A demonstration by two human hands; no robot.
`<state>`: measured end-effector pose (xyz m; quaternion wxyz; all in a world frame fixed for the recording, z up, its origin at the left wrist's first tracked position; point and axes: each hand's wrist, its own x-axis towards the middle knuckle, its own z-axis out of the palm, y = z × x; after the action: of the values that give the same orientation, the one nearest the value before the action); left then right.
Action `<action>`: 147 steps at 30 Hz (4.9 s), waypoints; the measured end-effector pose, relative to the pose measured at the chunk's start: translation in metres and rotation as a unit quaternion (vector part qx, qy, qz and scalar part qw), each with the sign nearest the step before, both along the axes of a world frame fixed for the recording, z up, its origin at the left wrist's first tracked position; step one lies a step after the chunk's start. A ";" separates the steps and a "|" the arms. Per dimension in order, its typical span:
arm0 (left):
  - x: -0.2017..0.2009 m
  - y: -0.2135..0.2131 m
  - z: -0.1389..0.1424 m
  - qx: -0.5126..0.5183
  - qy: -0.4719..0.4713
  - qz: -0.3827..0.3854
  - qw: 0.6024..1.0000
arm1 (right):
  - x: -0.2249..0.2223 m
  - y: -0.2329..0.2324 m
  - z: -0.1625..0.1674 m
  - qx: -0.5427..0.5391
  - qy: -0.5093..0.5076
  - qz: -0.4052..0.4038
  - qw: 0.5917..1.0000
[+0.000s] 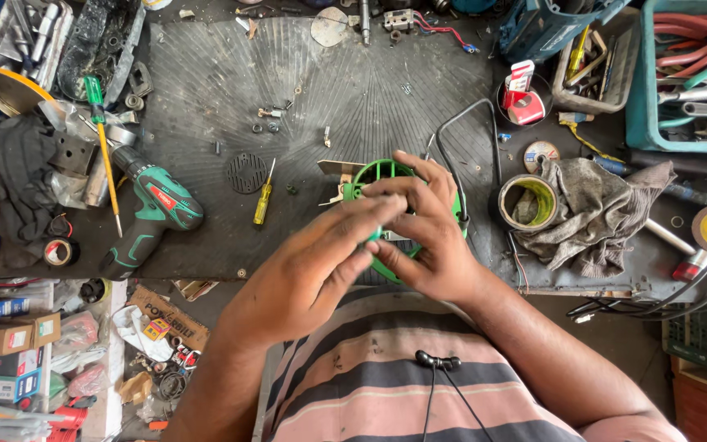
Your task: The person works on a green power tool at a cluttered workbench. They use a screwdriver to unscrew parts of the tool's housing, handle and untangle its power cord, plug the cord into a wall socket, and continue turning screws on the tool body by hand and with the screwdriver.
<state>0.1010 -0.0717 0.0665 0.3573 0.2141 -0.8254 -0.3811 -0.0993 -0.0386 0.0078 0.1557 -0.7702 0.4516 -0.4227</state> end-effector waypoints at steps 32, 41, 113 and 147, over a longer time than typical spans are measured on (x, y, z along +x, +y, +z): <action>-0.005 0.030 -0.119 0.063 -0.121 0.230 0.964 | 0.009 0.015 -0.001 0.003 0.028 -0.014 0.999; -0.011 0.021 -0.125 -0.119 -0.174 0.231 0.950 | -0.022 0.037 -0.018 0.014 -0.295 -0.079 0.952; 0.026 0.041 -0.095 0.159 0.210 0.096 0.960 | -0.005 0.044 -0.044 0.020 0.265 -0.021 0.964; -0.008 -0.004 -0.015 -0.204 -0.070 0.075 0.974 | -0.019 0.062 -0.034 0.108 -0.117 -0.092 0.983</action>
<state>0.0933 -0.0761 0.0513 0.3620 0.2242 -0.8903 -0.1612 -0.1185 0.0229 -0.0261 0.2507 -0.6492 0.5420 -0.4711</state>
